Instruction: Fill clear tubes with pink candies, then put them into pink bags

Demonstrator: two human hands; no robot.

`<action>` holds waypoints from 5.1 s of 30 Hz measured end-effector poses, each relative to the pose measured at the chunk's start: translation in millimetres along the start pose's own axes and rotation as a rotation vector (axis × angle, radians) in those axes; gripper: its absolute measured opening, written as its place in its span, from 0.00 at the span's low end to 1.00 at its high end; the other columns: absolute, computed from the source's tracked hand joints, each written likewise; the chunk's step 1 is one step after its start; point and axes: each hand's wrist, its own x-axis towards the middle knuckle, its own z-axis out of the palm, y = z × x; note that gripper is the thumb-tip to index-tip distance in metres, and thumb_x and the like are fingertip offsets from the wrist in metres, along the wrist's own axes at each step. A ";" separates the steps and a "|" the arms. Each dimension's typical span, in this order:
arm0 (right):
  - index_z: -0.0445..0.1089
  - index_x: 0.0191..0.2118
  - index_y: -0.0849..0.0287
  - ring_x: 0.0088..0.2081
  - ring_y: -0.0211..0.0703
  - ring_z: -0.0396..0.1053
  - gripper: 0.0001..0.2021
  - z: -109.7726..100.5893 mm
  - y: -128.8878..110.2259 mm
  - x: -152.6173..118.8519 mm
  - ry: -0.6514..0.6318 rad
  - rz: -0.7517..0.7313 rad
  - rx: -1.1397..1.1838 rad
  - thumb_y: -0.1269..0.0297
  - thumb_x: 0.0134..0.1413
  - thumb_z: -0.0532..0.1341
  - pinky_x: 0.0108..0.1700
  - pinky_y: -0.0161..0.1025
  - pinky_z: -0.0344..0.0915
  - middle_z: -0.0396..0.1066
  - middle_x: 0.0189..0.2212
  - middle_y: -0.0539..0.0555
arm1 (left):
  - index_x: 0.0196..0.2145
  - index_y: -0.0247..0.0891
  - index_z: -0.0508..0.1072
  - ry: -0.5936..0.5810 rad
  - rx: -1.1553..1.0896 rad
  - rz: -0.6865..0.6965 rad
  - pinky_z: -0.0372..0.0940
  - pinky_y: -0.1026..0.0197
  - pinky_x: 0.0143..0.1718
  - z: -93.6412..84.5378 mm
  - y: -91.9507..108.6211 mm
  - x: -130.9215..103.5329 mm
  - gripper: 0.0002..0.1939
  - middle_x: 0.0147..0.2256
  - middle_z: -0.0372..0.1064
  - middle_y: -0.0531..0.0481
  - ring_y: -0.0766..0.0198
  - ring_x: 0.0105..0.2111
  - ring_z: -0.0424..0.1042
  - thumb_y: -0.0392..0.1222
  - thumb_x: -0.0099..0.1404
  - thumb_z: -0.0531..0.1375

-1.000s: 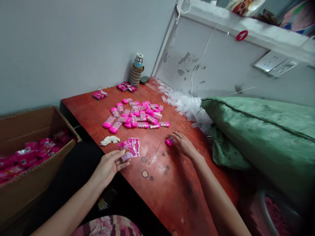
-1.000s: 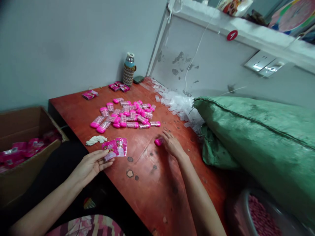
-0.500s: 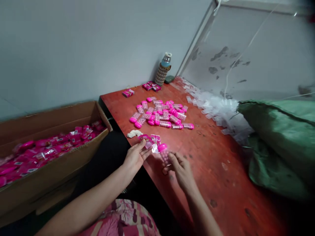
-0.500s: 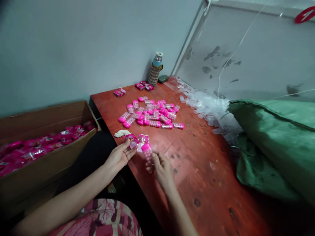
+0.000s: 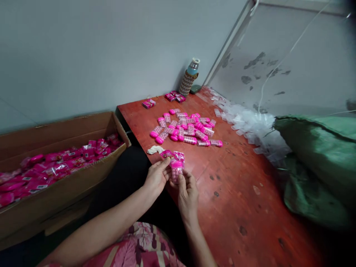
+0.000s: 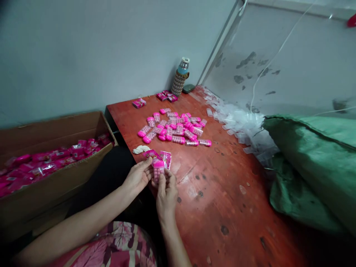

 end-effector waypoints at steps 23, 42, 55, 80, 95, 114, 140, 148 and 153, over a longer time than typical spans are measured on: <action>0.65 0.41 0.58 0.33 0.40 0.69 0.13 -0.9 4.4 5.1 0.015 0.017 0.057 0.59 0.49 0.58 0.34 0.41 0.69 0.69 0.36 0.54 | 0.22 0.29 0.72 -0.171 0.434 -0.026 0.63 0.65 0.25 0.0 10.8 6.5 0.11 0.21 0.69 0.48 0.67 0.21 0.67 0.41 0.47 0.65; 0.65 0.38 0.58 0.30 0.40 0.70 0.11 0.7 1.4 5.2 -0.005 0.018 0.126 0.60 0.48 0.60 0.31 0.40 0.69 0.70 0.31 0.52 | 0.23 0.28 0.73 -0.218 0.362 -0.075 0.59 0.68 0.20 -0.2 8.9 0.4 0.10 0.18 0.66 0.50 0.70 0.18 0.64 0.40 0.49 0.64; 0.63 0.46 0.56 0.42 0.43 0.67 0.15 -5.1 2.1 -0.6 -0.148 -0.023 0.113 0.62 0.51 0.58 0.43 0.42 0.66 0.68 0.42 0.54 | 0.24 0.29 0.74 -0.113 0.423 -0.054 0.63 0.66 0.26 -5.2 7.7 -1.4 0.11 0.21 0.70 0.48 0.69 0.21 0.67 0.41 0.45 0.66; 0.64 0.35 0.58 0.22 0.35 0.65 0.10 -31.8 -10.6 19.3 -0.118 0.043 -0.056 0.58 0.50 0.58 0.21 0.30 0.59 0.67 0.23 0.48 | 0.46 0.37 0.68 -0.157 1.416 0.813 0.50 0.51 0.55 -24.1 22.3 16.8 0.20 0.50 0.63 0.43 0.55 0.53 0.57 0.46 0.57 0.56; 0.65 0.39 0.58 0.34 0.42 0.68 0.14 -43.4 -1.2 58.9 -0.059 -0.064 -0.196 0.58 0.46 0.60 0.33 0.37 0.64 0.70 0.35 0.54 | 0.40 0.42 0.72 -0.237 1.788 1.266 0.50 0.44 0.54 -29.8 -17.8 45.0 0.11 0.46 0.68 0.50 0.54 0.53 0.57 0.39 0.60 0.55; 0.67 0.36 0.60 0.28 0.40 0.68 0.14 -63.8 -26.9 118.7 -0.110 -0.177 -0.539 0.55 0.49 0.54 0.31 0.37 0.63 0.71 0.28 0.52 | 0.23 0.31 0.75 -0.146 0.626 -0.027 0.67 0.66 0.28 0.5 -8.5 16.6 0.09 0.24 0.71 0.46 0.67 0.24 0.70 0.42 0.47 0.65; 0.68 0.34 0.63 0.40 0.56 0.66 0.14 -152.4 -22.5 167.1 0.165 -0.159 -1.196 0.57 0.45 0.58 0.40 0.47 0.57 0.69 0.36 0.67 | 0.25 0.30 0.70 0.077 0.211 -0.036 0.69 0.65 0.27 -0.5 2.4 10.4 0.05 0.24 0.70 0.49 0.68 0.24 0.71 0.34 0.50 0.63; 0.64 0.35 0.59 0.24 0.40 0.68 0.15 -81.4 -31.2 70.7 -0.148 -0.096 -0.408 0.52 0.53 0.51 0.26 0.37 0.64 0.69 0.26 0.52 | 0.27 0.32 0.68 0.165 0.022 -0.050 0.69 0.64 0.27 -2.3 6.0 10.4 0.07 0.23 0.70 0.49 0.64 0.25 0.72 0.35 0.51 0.64; 0.63 0.35 0.57 0.18 0.36 0.65 0.12 -27.2 -24.9 5.1 -0.214 0.073 -0.098 0.53 0.51 0.55 0.19 0.33 0.64 0.65 0.20 0.47 | 0.28 0.33 0.68 0.117 -0.030 -0.048 0.69 0.61 0.29 0.0 -3.8 10.6 0.07 0.23 0.70 0.49 0.63 0.26 0.72 0.35 0.51 0.63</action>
